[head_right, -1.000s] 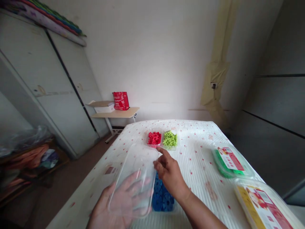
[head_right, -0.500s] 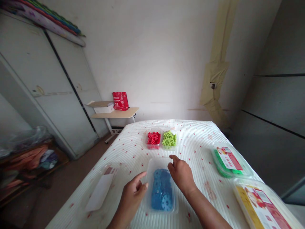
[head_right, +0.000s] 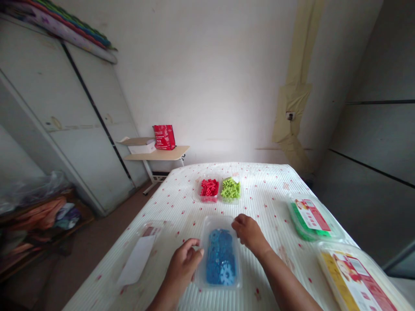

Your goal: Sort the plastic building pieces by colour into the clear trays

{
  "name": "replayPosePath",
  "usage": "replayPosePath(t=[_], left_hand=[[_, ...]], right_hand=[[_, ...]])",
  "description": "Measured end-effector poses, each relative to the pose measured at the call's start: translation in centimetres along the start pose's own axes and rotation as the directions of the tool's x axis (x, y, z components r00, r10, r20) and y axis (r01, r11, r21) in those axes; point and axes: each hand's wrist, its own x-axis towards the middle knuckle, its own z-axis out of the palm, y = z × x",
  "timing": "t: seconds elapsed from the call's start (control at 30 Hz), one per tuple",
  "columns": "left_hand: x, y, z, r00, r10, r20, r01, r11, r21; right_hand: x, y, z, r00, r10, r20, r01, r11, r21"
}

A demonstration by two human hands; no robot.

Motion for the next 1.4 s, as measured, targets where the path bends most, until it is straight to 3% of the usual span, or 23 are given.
replayPosePath(t=[0.1,0.27,0.9,1.17,1.3,1.4], left_hand=[[0.3,-0.4,0.4,0.996,-0.058,0.065,0.064,0.994,-0.088],[0.2,0.2,0.6,0.991,-0.091,0.096,0.106,0.981,-0.161],[0.1,0.2,0.6,0.99,-0.095,0.101,0.114,0.972,-0.205],[-0.3,0.8,0.1,0.989,-0.107,0.101,0.13,0.958,-0.258],[-0.7,1.7,0.2,0.983,-0.02,0.185,0.091,0.919,-0.384],[-0.8,2.1,0.9,0.973,-0.086,0.213,0.176,0.875,-0.451]], right_hand=[[0.0,0.0,0.2,0.993,0.064,0.096,-0.085,0.97,0.23],[-0.2,0.2,0.6,0.993,0.051,0.105,-0.084,0.936,0.343],[-1.3,-0.2,-0.5,0.995,0.033,0.099,-0.07,0.914,0.399],[-3.9,0.0,-0.3,0.972,0.101,0.213,-0.163,0.939,0.302],[-5.3,0.8,0.2,0.969,0.048,0.244,-0.131,0.932,0.339],[-5.9,1.2,0.2,0.972,0.021,0.233,-0.12,0.9,0.419]])
